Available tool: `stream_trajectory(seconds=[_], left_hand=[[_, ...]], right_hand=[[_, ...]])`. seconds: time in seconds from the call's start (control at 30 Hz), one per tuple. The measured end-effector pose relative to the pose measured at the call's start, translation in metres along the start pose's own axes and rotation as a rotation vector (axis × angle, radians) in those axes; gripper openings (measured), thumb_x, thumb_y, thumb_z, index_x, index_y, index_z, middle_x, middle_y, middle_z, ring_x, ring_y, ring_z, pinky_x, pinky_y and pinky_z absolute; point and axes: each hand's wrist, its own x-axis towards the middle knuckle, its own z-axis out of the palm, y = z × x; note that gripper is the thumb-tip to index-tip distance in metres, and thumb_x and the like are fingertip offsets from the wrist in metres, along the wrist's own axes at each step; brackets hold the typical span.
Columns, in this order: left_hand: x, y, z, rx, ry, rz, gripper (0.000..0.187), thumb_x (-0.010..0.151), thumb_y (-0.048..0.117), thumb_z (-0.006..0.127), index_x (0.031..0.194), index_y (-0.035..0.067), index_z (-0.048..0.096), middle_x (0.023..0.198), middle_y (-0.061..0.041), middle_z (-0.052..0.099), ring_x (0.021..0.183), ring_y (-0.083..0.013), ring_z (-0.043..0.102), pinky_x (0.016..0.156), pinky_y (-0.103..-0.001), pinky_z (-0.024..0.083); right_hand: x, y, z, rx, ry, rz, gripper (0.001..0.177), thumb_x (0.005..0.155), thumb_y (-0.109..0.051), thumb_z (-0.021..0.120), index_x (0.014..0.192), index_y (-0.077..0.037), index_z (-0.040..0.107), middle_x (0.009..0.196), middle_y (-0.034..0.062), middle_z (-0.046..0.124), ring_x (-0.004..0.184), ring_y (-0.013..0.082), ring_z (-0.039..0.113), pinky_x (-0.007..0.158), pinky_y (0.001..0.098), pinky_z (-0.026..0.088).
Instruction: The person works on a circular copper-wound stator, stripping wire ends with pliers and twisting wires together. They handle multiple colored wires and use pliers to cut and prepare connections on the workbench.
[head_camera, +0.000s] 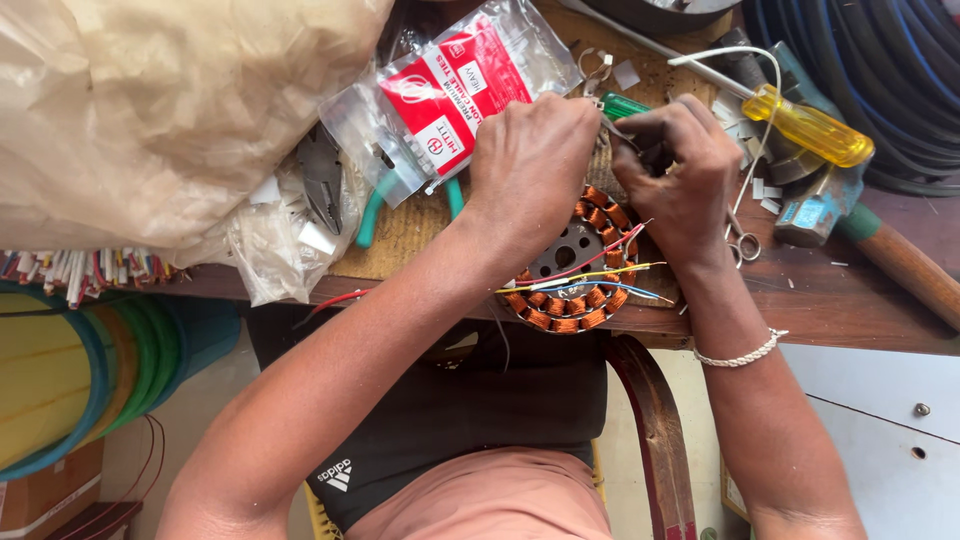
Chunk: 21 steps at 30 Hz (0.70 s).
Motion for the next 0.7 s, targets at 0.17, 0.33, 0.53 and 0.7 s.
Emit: stream_trajectory(seconds=[0.17,0.33,0.53,0.7], left_hand=[[-0.004,0.003,0.000,0.059,0.098,0.034,0.004,0.082,0.001,0.072,0.083,0.003,0.068,0.080,-0.014,0.072,0.073,-0.0259,0.076,0.056,-0.038,0.061],[-0.005,0.006,0.006,0.086,0.147,0.025,0.005,0.079,0.003,0.074,0.081,0.006,0.070,0.081,-0.014,0.074,0.077,-0.0282,0.077,0.060,-0.040,0.061],[-0.005,0.004,0.002,0.052,0.062,-0.010,0.005,0.085,0.002,0.073,0.083,0.003,0.069,0.078,-0.014,0.072,0.069,-0.0248,0.076,0.053,-0.038,0.060],[-0.004,0.007,0.000,0.112,0.008,-0.033,0.004,0.086,-0.001,0.071,0.085,0.000,0.068,0.078,-0.014,0.072,0.070,-0.0237,0.076,0.052,-0.036,0.061]], right_hand=[[0.001,-0.005,0.001,0.091,-0.023,0.061,0.013,0.097,0.000,0.082,0.104,-0.001,0.071,0.095,0.0068,0.070,0.080,0.0129,0.070,0.069,0.0266,0.057],[0.006,0.006,0.013,-0.048,-0.002,-0.074,0.018,0.097,-0.002,0.087,0.098,-0.001,0.069,0.094,0.0078,0.071,0.088,0.0162,0.072,0.075,0.0297,0.058],[-0.002,0.005,0.010,0.031,-0.013,0.041,0.012,0.098,-0.001,0.082,0.102,-0.003,0.071,0.099,0.0077,0.072,0.083,0.0139,0.073,0.073,0.0266,0.061],[-0.002,-0.004,-0.005,0.017,-0.017,0.084,0.013,0.095,0.000,0.082,0.103,-0.003,0.073,0.095,0.0079,0.072,0.080,0.0144,0.071,0.071,0.0275,0.059]])
